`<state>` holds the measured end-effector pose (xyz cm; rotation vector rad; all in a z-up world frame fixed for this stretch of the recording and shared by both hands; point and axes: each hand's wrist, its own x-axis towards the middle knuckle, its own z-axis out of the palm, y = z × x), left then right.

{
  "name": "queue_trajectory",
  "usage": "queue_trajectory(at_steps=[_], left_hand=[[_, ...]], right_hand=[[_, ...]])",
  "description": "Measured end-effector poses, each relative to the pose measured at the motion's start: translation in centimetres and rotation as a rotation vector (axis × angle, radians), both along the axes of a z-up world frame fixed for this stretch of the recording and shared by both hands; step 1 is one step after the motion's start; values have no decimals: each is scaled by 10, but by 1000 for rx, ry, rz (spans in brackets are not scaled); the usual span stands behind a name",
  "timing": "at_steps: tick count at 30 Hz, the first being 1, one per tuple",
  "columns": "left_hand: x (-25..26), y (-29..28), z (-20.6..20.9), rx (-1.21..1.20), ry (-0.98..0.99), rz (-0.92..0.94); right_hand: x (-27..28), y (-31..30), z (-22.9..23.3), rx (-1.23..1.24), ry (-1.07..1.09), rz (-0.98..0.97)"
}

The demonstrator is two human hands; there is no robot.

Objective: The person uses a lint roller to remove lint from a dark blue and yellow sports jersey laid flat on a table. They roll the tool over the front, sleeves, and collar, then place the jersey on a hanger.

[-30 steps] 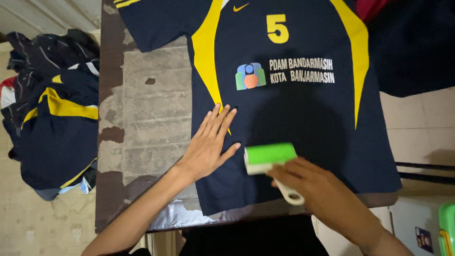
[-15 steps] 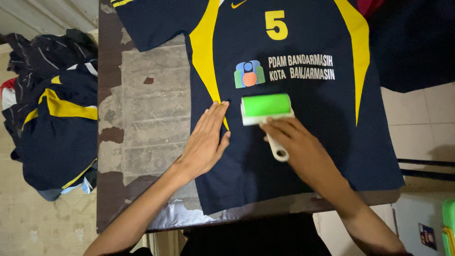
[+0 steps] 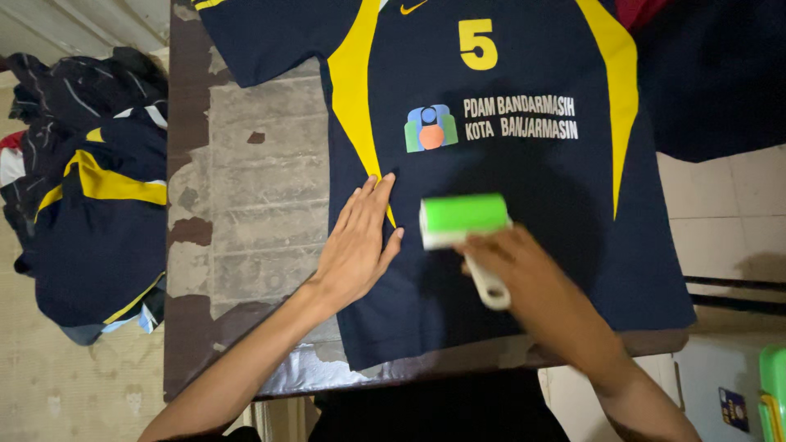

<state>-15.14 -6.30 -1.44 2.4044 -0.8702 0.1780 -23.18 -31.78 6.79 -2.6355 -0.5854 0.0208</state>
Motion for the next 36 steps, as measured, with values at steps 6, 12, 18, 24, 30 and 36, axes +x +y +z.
queue_trajectory(at_steps=[6, 12, 18, 24, 30, 36], left_hand=[[-1, 0, 7, -24, 77, 7], [4, 2, 16, -139, 174, -59], [38, 4, 31, -141, 55, -36], [90, -18, 23, -109, -85, -3], [133, -25, -6, -21, -195, 76], [137, -20, -22, 49, -130, 105]], right_hand=[[25, 11, -2, 158, 155, -121], [6, 11, 15, 154, -19, -171], [21, 11, -2, 111, -185, -139], [47, 15, -2, 110, -276, -140], [88, 17, -5, 81, -341, -79], [133, 20, -19, 129, -410, -76]])
